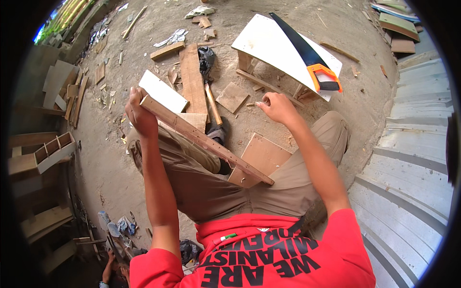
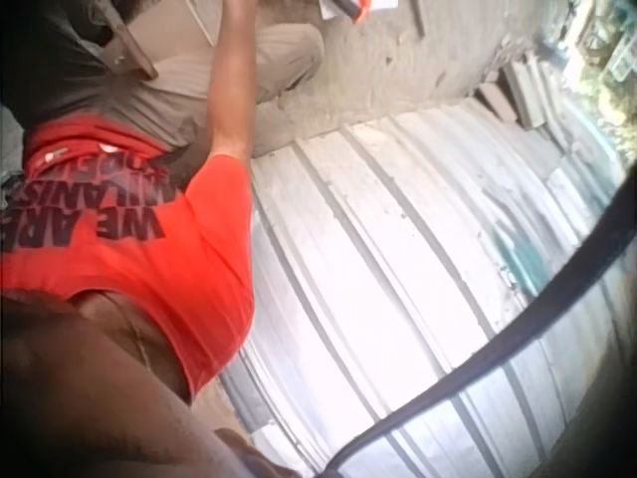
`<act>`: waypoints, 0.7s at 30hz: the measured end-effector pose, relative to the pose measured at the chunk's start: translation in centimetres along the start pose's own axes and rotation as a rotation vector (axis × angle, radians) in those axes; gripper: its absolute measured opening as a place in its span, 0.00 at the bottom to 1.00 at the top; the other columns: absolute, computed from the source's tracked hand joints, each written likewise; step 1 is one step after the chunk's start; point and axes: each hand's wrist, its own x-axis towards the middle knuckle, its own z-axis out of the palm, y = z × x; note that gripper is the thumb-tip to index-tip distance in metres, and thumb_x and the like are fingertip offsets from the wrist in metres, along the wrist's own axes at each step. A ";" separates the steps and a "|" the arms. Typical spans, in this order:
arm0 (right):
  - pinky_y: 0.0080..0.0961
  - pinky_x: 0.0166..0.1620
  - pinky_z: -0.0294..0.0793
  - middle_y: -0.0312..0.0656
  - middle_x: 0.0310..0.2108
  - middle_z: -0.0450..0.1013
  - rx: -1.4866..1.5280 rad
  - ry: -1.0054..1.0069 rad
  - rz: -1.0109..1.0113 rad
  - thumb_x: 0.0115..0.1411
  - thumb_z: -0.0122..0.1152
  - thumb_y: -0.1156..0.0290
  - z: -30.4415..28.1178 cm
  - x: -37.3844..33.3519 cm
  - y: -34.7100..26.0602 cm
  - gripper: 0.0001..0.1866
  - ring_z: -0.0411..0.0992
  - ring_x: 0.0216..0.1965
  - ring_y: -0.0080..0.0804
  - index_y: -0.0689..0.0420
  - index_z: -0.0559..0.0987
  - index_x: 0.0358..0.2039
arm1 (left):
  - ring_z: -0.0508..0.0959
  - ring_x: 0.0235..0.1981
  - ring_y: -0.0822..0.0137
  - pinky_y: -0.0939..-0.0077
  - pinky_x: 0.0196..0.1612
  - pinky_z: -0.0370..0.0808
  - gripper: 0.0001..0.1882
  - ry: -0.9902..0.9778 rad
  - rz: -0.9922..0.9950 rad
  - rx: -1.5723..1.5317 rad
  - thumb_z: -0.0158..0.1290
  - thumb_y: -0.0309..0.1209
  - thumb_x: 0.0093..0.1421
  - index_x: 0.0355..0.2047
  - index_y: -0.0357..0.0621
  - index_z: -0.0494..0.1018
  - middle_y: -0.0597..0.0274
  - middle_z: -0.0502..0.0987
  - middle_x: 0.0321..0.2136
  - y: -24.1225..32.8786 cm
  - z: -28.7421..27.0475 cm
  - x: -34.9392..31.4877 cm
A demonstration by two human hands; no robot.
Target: The person sits on the floor and uses a hand saw to cut a piece of white laminated board. They adjust the board, saw along a marked line, and then use a hammer to tap the cut edge.
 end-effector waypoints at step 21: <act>0.35 0.19 0.71 0.48 0.20 0.74 0.449 -0.190 0.224 0.63 0.61 0.55 25.0 18.7 -4.1 0.23 0.73 0.15 0.37 0.67 0.72 0.36 | 0.61 0.21 0.79 0.78 0.25 0.56 0.26 -0.098 -0.237 0.235 0.37 0.42 0.72 0.18 0.42 0.66 0.73 0.64 0.18 -3.9 -1.0 -0.5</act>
